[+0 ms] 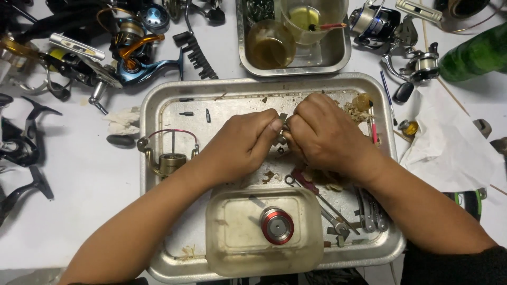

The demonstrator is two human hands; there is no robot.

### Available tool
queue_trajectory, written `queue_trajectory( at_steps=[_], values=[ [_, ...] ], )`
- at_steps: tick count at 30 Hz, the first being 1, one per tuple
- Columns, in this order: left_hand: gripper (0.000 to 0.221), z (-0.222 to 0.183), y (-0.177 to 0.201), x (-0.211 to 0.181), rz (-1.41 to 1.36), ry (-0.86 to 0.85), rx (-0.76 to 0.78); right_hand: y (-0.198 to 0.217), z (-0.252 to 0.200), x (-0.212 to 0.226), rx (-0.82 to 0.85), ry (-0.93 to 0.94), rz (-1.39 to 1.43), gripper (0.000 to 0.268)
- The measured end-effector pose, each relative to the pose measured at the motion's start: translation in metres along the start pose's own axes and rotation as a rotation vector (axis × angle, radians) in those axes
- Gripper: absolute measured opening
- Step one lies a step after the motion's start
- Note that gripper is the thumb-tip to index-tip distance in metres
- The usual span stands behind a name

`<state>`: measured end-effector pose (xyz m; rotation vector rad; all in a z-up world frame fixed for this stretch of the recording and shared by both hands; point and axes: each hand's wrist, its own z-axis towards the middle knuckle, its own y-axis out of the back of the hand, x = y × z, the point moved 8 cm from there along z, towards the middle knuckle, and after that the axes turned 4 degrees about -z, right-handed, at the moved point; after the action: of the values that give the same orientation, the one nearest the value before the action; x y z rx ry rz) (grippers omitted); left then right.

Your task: Reassembling the internal mechanical components of a fishing reel body, including gears and pins.

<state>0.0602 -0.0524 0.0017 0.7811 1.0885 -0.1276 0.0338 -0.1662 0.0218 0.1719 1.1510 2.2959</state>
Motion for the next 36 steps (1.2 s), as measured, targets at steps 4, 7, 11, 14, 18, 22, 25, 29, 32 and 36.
queue_trajectory(
  at_steps=[4,7,11,14,18,22,25,29,32,36],
  values=[
    [0.037,0.001,0.000,-0.002,0.001,-0.026,-0.014,0.001,0.001,-0.001,-0.021,-0.014,-0.041,0.022],
    [0.037,0.003,0.001,-0.004,0.076,-0.068,-0.005,-0.006,-0.003,0.000,-0.004,-0.037,0.059,0.029],
    [0.036,0.002,0.003,-0.007,0.177,-0.126,-0.022,-0.017,-0.004,-0.005,0.076,-0.168,0.389,0.032],
    [0.035,0.001,0.001,-0.004,0.143,-0.094,-0.022,-0.012,-0.002,-0.001,0.057,-0.060,0.228,0.033],
    [0.030,0.004,0.003,-0.008,0.147,-0.132,-0.015,-0.016,-0.007,-0.011,0.068,-0.202,0.473,0.035],
    [0.030,0.002,0.000,-0.007,0.120,-0.096,-0.010,-0.014,-0.008,-0.008,0.030,-0.136,0.323,0.034],
    [0.038,0.005,0.001,0.000,0.040,0.016,-0.043,-0.004,-0.001,-0.001,0.006,-0.017,0.106,0.029],
    [0.030,0.005,0.026,-0.010,-0.118,-0.013,-0.315,-0.004,0.002,-0.017,0.029,-0.255,0.443,0.036],
    [0.025,0.005,0.044,-0.013,-0.160,-0.024,-0.441,-0.004,-0.001,-0.023,0.035,-0.326,0.525,0.035],
    [0.025,-0.002,0.040,0.008,-0.366,0.099,-0.500,-0.004,-0.003,-0.027,0.039,-0.394,0.593,0.035]
  ],
)
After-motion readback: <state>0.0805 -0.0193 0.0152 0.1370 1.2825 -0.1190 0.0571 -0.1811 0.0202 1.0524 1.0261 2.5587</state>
